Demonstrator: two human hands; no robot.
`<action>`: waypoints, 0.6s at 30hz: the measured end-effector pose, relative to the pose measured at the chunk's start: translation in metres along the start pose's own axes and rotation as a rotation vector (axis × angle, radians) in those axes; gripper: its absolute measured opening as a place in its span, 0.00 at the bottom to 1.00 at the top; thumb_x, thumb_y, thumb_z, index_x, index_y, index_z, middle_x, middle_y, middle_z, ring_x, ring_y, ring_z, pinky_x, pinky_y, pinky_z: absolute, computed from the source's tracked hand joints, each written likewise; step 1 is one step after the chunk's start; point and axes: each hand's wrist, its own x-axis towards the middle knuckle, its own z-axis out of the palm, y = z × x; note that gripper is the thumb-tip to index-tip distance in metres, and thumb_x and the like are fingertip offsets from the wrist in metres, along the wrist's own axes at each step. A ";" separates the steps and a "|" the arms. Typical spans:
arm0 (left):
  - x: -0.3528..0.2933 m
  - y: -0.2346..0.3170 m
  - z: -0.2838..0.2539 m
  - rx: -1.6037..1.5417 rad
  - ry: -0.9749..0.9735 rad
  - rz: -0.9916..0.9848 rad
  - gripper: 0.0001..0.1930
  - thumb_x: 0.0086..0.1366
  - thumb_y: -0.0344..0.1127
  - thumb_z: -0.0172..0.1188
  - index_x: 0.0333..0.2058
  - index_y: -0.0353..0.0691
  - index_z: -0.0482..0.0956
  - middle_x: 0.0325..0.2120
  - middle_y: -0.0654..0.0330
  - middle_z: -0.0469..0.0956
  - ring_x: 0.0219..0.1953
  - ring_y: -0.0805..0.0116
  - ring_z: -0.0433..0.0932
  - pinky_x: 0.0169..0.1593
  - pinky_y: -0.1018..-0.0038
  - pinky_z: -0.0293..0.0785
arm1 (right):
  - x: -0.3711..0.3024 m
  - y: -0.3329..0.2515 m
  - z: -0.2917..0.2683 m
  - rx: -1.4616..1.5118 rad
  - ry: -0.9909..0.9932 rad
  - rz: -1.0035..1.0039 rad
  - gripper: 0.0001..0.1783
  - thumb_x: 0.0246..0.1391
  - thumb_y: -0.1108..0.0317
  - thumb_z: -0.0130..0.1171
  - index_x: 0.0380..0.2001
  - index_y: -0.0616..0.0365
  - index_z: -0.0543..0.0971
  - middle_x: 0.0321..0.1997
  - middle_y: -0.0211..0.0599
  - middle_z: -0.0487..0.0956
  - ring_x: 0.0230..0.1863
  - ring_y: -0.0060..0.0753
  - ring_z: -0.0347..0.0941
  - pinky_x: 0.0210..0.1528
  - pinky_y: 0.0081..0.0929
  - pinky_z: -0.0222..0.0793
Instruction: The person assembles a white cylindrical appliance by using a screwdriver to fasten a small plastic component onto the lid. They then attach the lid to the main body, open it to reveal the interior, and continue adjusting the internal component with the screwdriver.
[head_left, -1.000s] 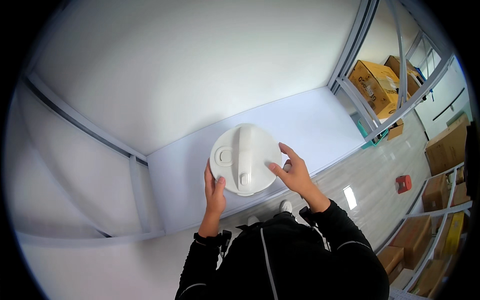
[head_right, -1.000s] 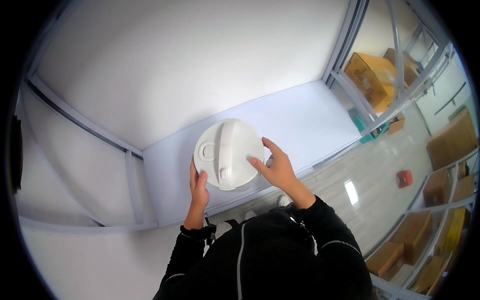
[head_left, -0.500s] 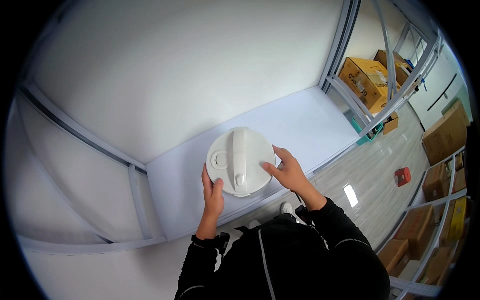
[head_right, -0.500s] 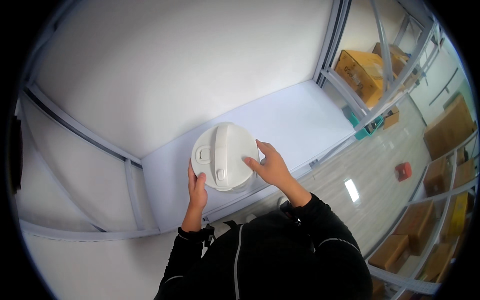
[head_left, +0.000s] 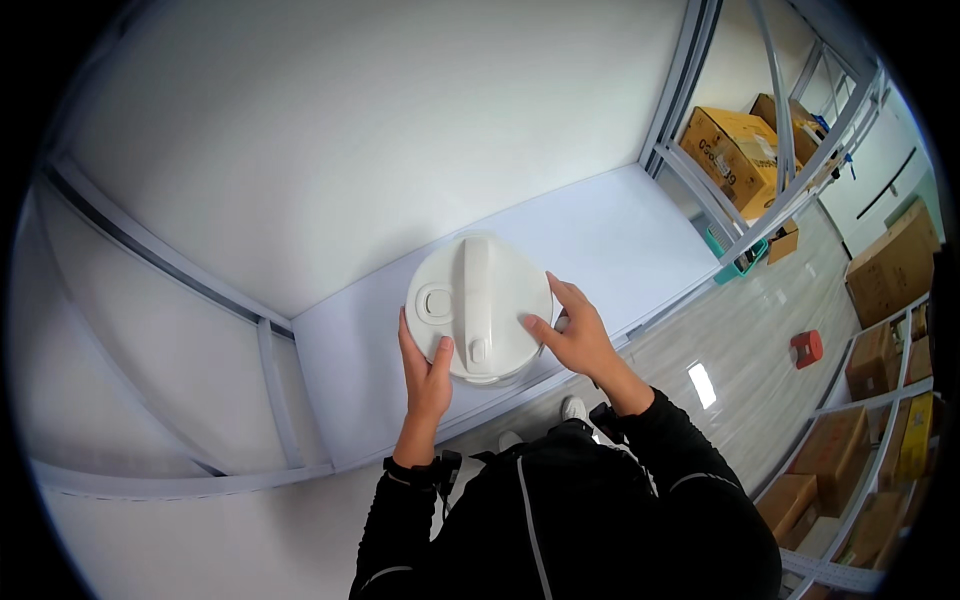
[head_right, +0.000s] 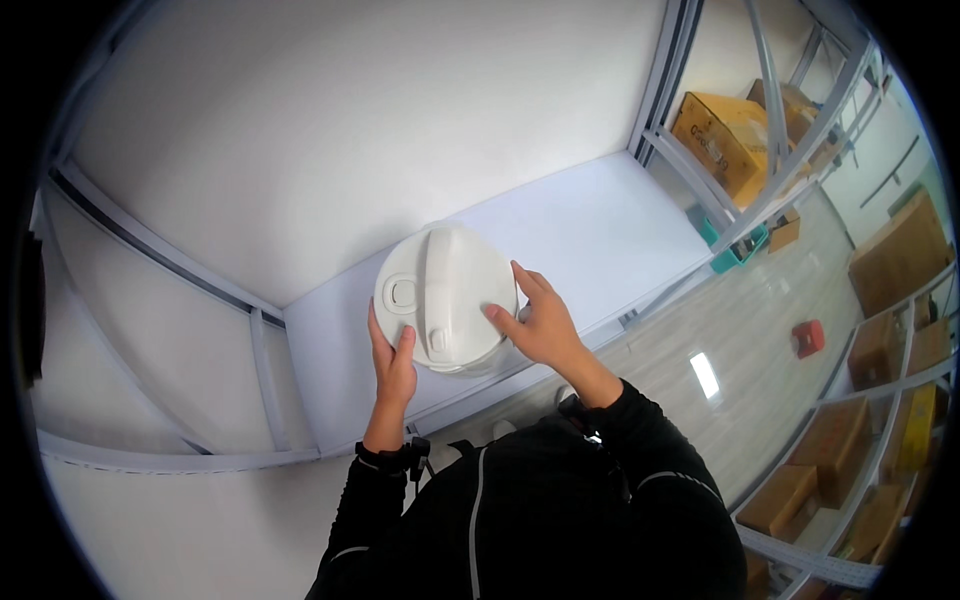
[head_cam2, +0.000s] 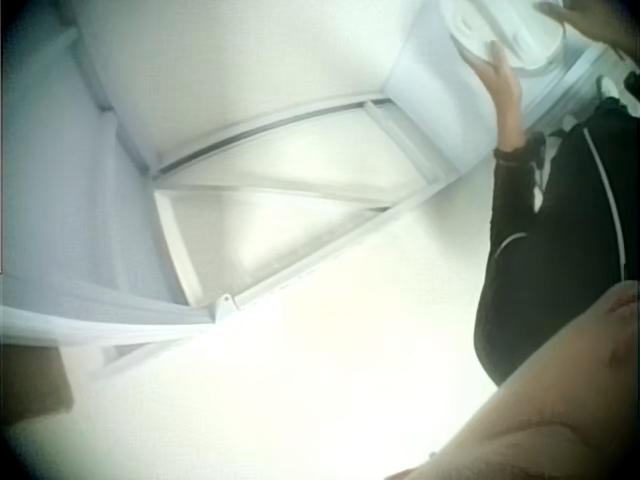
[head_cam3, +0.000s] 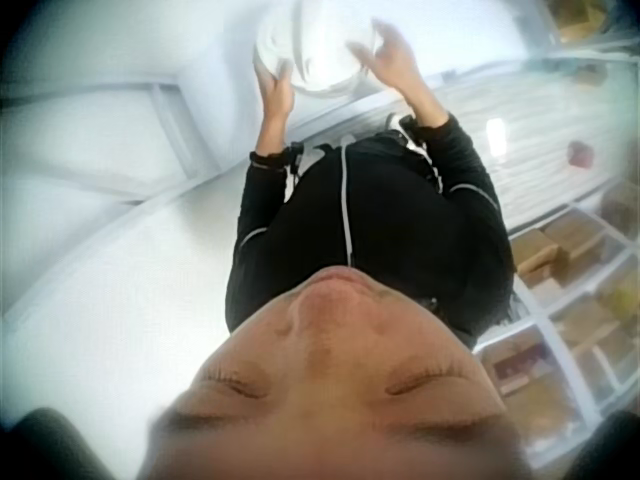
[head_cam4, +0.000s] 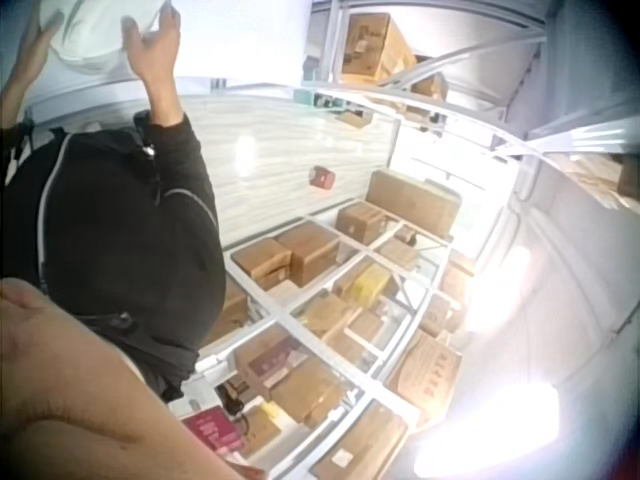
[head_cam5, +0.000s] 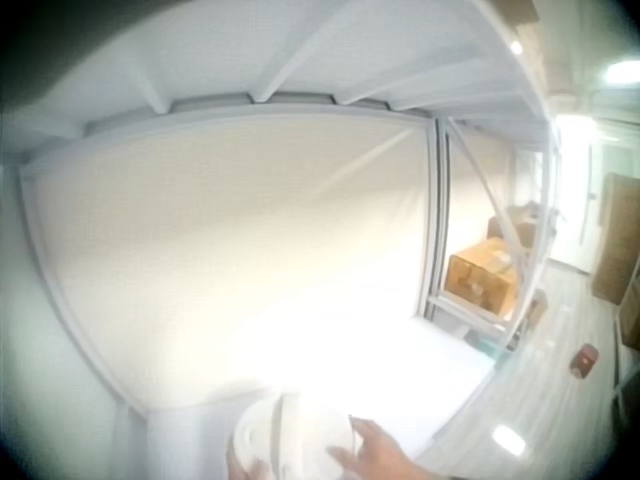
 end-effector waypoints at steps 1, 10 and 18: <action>0.001 0.000 -0.001 0.021 0.001 0.005 0.44 0.78 0.40 0.59 0.80 0.28 0.44 0.77 0.41 0.56 0.78 0.50 0.60 0.79 0.56 0.55 | -0.001 -0.004 -0.002 0.019 -0.015 0.034 0.46 0.61 0.50 0.73 0.74 0.68 0.70 0.62 0.58 0.80 0.57 0.50 0.80 0.57 0.39 0.77; 0.001 0.040 0.006 0.021 0.003 0.158 0.47 0.76 0.39 0.62 0.80 0.28 0.42 0.74 0.40 0.63 0.75 0.50 0.65 0.77 0.57 0.60 | -0.008 -0.028 -0.023 0.210 -0.033 0.038 0.49 0.61 0.56 0.75 0.77 0.68 0.66 0.57 0.50 0.84 0.41 0.32 0.78 0.49 0.30 0.76; 0.006 0.063 0.013 -0.052 -0.186 0.305 0.64 0.65 0.42 0.73 0.80 0.31 0.30 0.75 0.39 0.60 0.74 0.47 0.65 0.76 0.55 0.61 | -0.005 -0.032 -0.047 0.400 -0.008 -0.033 0.50 0.63 0.67 0.74 0.81 0.64 0.59 0.52 0.45 0.87 0.47 0.27 0.83 0.49 0.27 0.78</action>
